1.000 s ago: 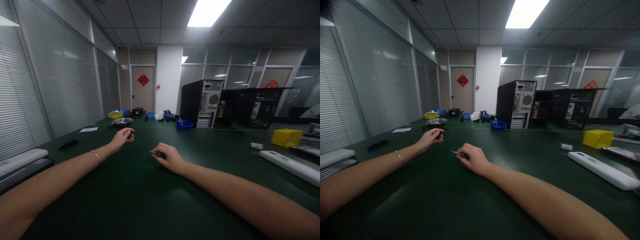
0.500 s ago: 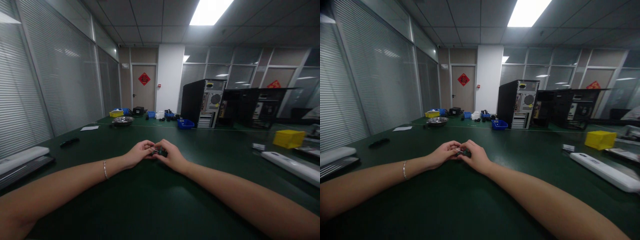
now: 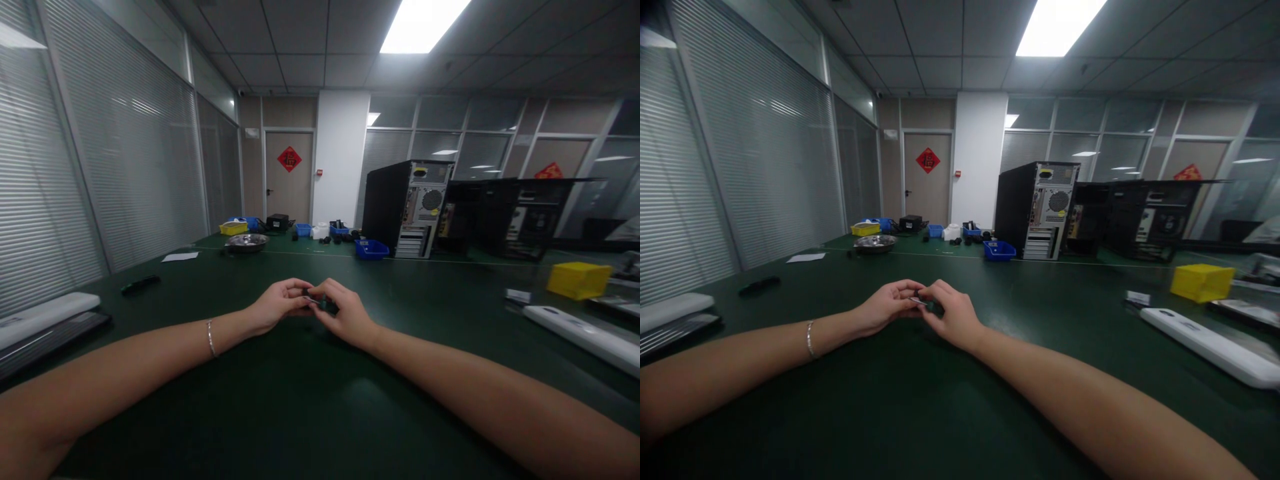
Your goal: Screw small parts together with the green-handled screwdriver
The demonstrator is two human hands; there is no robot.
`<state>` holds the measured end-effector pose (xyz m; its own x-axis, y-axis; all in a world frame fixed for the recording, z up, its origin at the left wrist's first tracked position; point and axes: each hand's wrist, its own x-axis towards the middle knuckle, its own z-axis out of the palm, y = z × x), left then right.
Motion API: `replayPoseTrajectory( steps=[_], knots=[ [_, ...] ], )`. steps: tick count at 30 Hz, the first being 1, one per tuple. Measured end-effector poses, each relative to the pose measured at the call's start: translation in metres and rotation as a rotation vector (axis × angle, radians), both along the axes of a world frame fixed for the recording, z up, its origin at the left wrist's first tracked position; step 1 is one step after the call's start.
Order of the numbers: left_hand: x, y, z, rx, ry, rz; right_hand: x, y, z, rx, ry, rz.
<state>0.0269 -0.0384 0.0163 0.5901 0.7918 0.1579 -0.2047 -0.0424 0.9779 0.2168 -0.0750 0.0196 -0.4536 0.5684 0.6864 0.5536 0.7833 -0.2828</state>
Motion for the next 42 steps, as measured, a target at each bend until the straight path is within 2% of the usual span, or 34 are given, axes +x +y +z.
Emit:
replayPoseTrajectory(
  steps=[11, 21, 27, 31, 35, 39, 42],
  knots=[
    [0.001, 0.002, -0.001, -0.030, -0.063, -0.067, -0.001, 0.001, 0.002, 0.012, 0.088, 0.111],
    [-0.004, -0.001, 0.004, -0.127, -0.083, -0.121, -0.002, 0.001, 0.005, 0.011, 0.139, 0.188],
    [-0.003, -0.003, 0.007, -0.147, -0.058, -0.117, -0.001, 0.000, 0.005, -0.018, 0.114, 0.168],
    [0.000, -0.006, 0.009, -0.101, -0.036, -0.134, 0.002, 0.001, 0.003, -0.028, 0.093, 0.127],
    [0.008, -0.005, 0.002, -0.029, -0.044, -0.134, 0.005, 0.003, 0.000, -0.035, 0.033, 0.047],
    [0.013, -0.004, -0.004, 0.044, -0.027, -0.047, 0.006, 0.005, -0.002, -0.045, -0.018, -0.022],
    [0.013, -0.002, -0.005, 0.147, 0.048, 0.060, 0.005, 0.005, -0.002, -0.052, -0.041, -0.016]
  ],
)
